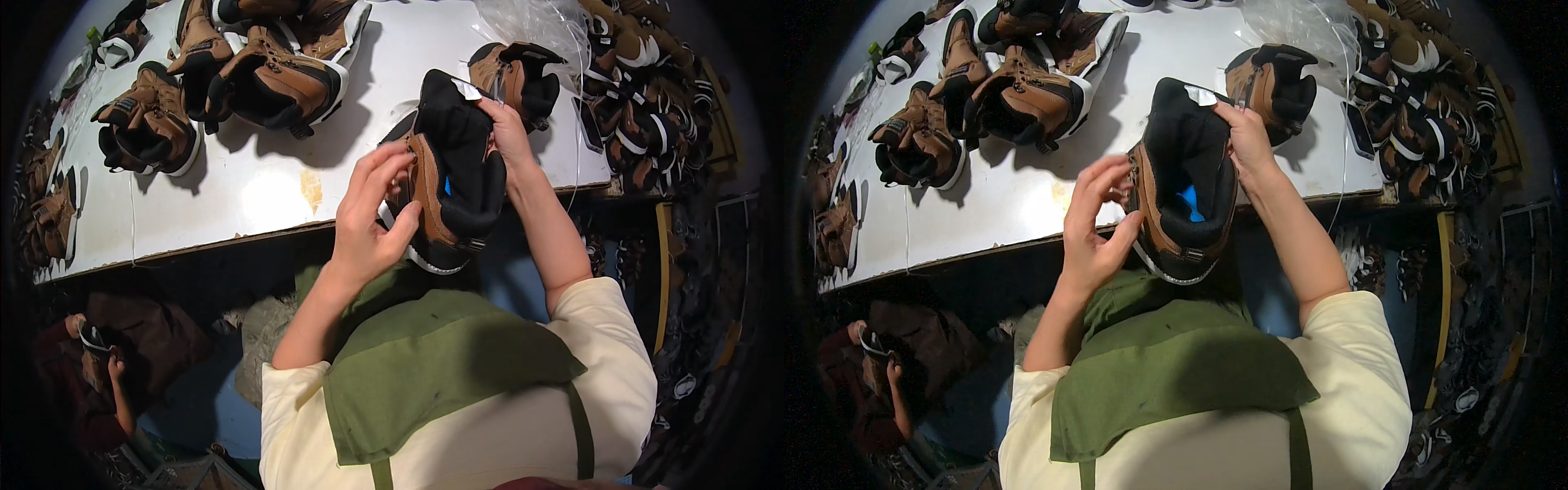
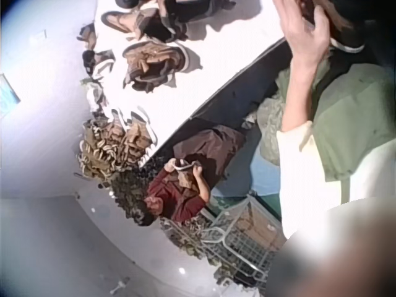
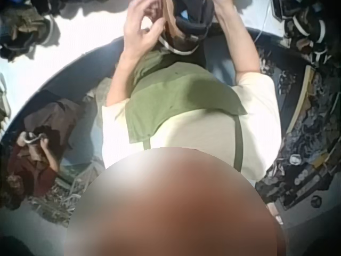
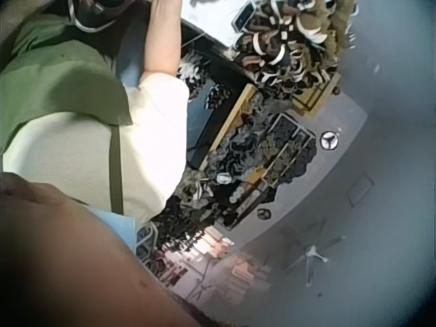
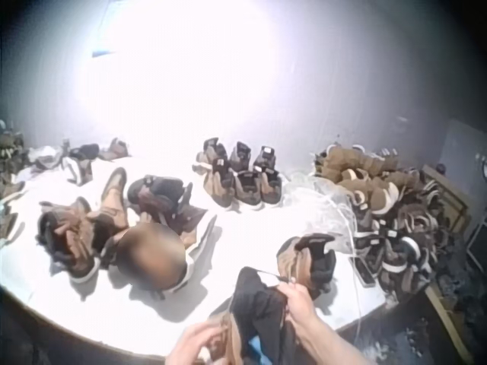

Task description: The person uses a small metal tool to trim or adjust the upper and sole edge of a brown high-top sneaker. They repeatedly rotate the shoe, pull at the collar, and inspect the interior and exterior while working at a table with many similar shoes nearby.

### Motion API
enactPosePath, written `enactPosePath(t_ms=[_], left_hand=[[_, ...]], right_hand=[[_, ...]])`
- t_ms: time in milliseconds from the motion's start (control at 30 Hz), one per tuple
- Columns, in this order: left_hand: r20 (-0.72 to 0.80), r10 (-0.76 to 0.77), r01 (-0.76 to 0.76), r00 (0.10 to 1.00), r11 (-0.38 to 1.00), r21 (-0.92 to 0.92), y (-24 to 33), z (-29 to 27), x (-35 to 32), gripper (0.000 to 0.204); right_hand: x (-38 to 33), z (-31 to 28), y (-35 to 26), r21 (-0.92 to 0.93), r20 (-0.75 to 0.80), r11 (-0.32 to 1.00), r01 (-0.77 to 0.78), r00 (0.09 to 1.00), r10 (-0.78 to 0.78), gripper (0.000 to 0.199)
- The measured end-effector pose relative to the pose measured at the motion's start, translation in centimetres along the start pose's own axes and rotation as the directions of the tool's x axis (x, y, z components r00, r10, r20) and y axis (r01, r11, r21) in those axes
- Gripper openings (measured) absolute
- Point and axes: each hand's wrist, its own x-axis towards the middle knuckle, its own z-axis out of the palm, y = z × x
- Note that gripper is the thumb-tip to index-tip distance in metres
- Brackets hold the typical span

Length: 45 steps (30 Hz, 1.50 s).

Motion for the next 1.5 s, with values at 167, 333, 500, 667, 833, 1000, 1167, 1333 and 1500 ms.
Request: enactPosePath(t_ms=[167,333,500,667,833,1000,1167,1333,1500], left_hand=[[0.2,0.18,-0.193,0.963,0.98,0.045,-0.3,-0.8,2.3,0.056],[0.464,0.059,-0.038,0.884,0.998,-0.054,-0.4,-1.5,3.9,0.051],[0.504,-0.029,0.052,0.863,0.998,-0.031,-0.4,-1.2,4.7,0.041],[0.509,-0.065,0.004,0.858,0.993,0.12,-0.5,-0.7,4.6,0.035],[0.479,-0.058,-0.098,0.876,0.95,0.295,-0.4,0.0,4.6,0.03],[0.413,-0.015,-0.127,0.911,0.94,0.316,-0.9,0.8,4.4,0.026],[0.373,-0.122,0.006,0.92,0.955,0.298,-1.8,1.3,4.8,0.025],[0.321,-0.132,0.057,0.938,0.971,0.234,-2.3,1.5,4.1,0.028],[0.246,-0.03,0.053,0.969,0.995,-0.088,-4.2,0.6,3.1,0.054]], right_hand=[[0.0,-0.1,0.5,0.051,0.017,0.999,0.006,1.0,-0.007,0.021],[0.4,-1.1,0.4,0.06,0.064,0.998,-0.029,0.998,0.025,0.019],[0.5,-1.4,0.2,-0.101,0.04,0.995,0.012,0.999,-0.008,0.021],[-1.5,0.4,-0.8,-0.52,-0.092,0.811,0.268,0.926,-0.365,0.022],[-7.8,1.5,-2.2,-0.763,0.311,0.312,0.566,0.744,-0.591,0.032],[-10.1,0.9,-0.6,-0.812,0.544,0.151,0.564,0.825,-0.155,0.031],[-9.6,0.6,-0.4,-0.822,0.539,0.11,0.559,0.825,-0.169,0.019],[-9.5,0.2,0.7,-0.823,0.509,0.162,0.544,0.834,-0.214,0.016],[-9.6,0.2,0.6,-0.823,0.431,0.273,0.498,0.861,-0.271,0.011]])
